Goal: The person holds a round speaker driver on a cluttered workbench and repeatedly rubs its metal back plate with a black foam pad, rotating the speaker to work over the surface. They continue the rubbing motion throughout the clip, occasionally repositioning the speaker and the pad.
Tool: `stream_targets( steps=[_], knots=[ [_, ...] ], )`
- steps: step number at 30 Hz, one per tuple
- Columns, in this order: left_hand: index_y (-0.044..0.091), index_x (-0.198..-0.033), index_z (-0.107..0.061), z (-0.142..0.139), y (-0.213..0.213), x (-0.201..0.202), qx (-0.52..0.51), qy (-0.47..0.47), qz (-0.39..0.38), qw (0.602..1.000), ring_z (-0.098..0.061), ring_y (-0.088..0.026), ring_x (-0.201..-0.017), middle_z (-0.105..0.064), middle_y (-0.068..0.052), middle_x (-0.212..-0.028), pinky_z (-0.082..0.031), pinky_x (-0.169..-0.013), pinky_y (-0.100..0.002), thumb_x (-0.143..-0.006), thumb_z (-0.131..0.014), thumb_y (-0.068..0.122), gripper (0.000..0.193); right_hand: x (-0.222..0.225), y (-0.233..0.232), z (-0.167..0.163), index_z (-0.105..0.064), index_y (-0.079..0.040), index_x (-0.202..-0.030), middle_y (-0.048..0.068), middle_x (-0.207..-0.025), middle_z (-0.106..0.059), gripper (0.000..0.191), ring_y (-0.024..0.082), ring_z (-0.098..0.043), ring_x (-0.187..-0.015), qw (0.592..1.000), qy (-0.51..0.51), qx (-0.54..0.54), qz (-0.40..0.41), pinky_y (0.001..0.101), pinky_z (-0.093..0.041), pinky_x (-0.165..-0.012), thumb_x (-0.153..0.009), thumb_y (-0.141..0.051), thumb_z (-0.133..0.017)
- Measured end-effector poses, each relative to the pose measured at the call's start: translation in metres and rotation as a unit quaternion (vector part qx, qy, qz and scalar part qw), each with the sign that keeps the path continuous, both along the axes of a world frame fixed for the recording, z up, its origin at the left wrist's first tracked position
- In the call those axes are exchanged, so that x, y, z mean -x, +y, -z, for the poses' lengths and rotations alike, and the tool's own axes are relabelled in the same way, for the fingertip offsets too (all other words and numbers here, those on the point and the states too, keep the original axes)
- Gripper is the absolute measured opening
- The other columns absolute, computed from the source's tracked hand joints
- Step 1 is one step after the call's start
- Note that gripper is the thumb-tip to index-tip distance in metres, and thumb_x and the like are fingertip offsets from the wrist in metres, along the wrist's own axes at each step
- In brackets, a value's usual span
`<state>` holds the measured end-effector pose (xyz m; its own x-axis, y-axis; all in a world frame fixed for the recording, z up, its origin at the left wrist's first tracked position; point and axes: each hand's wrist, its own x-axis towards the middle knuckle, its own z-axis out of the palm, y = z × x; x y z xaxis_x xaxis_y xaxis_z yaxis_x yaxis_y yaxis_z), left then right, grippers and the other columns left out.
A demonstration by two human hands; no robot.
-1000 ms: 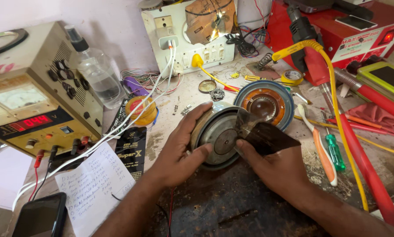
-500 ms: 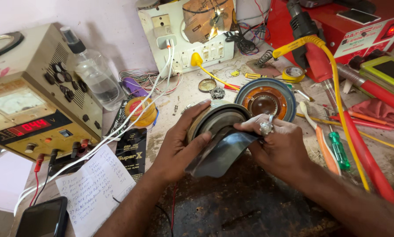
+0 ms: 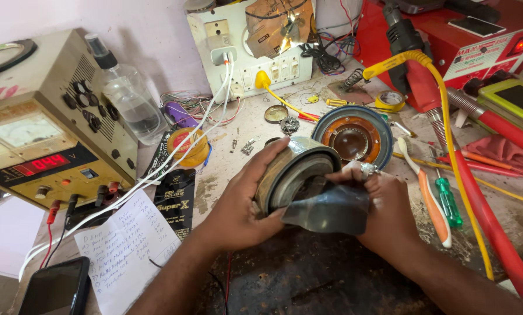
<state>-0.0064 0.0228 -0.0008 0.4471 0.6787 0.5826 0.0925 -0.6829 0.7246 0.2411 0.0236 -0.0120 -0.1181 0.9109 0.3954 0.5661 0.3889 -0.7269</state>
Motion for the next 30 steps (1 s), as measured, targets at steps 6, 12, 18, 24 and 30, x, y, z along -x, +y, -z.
stream_targets(
  steps=[6, 12, 18, 24, 30],
  knots=[
    [0.009, -0.163, -0.034, -0.005, -0.002, 0.001, -0.028, 0.054, -0.036, 0.998, -0.056, -0.032, -0.146, -0.055, -0.020, -0.157, -0.041, -0.122, -0.041, -0.085, -0.082, 0.024, 0.093, -0.002, 0.005, -0.005, -0.073, -0.008, -0.110, 0.009, -0.099, -0.074, 0.040, 0.028, -0.075, -0.094, 0.950, -0.104, -0.279, -0.095, 0.0352, -0.059, -0.083, -0.071, -0.005, -0.081],
    [0.008, -0.163, -0.034, -0.004, 0.005, 0.007, -0.027, 0.073, -0.054, 0.996, -0.057, -0.030, -0.147, -0.055, -0.020, -0.157, -0.042, -0.121, -0.040, -0.087, -0.078, 0.025, 0.089, 0.000, 0.007, -0.008, -0.073, -0.009, -0.109, 0.009, -0.100, -0.075, 0.036, 0.028, -0.076, -0.093, 0.966, -0.091, -0.234, -0.066, 0.0343, -0.059, -0.079, -0.073, -0.007, -0.079],
    [0.005, -0.155, -0.044, 0.002, 0.007, -0.004, 0.028, -0.004, -0.098, 0.995, -0.063, -0.024, -0.135, -0.065, -0.016, -0.144, -0.045, -0.115, -0.036, -0.100, -0.065, 0.022, 0.062, 0.005, 0.006, -0.009, -0.081, -0.008, -0.102, 0.009, -0.086, -0.079, 0.026, 0.017, -0.071, -0.072, 0.985, -0.010, 0.157, 0.065, 0.0353, -0.057, -0.068, -0.085, -0.027, -0.082],
    [0.004, -0.150, -0.050, 0.001, 0.006, -0.017, 0.031, -0.046, -0.131, 0.990, -0.065, -0.023, -0.127, -0.069, -0.016, -0.135, -0.048, -0.110, -0.035, -0.102, -0.062, 0.020, 0.052, 0.010, 0.006, -0.010, -0.079, -0.007, -0.102, 0.001, -0.083, -0.080, 0.029, 0.002, -0.066, -0.071, 0.992, 0.111, 0.061, -0.027, 0.0267, -0.054, -0.062, -0.080, -0.025, -0.079],
    [0.006, -0.151, -0.050, -0.003, 0.009, -0.014, -0.005, -0.007, -0.105, 0.994, -0.065, -0.023, -0.131, -0.067, -0.016, -0.139, -0.048, -0.111, -0.035, -0.102, -0.060, 0.018, 0.051, 0.010, 0.007, -0.011, -0.081, -0.007, -0.086, 0.011, -0.055, -0.069, 0.024, 0.016, -0.063, -0.047, 0.992, -0.082, 0.035, 0.095, 0.0361, -0.050, -0.053, -0.090, -0.030, -0.083]
  ],
)
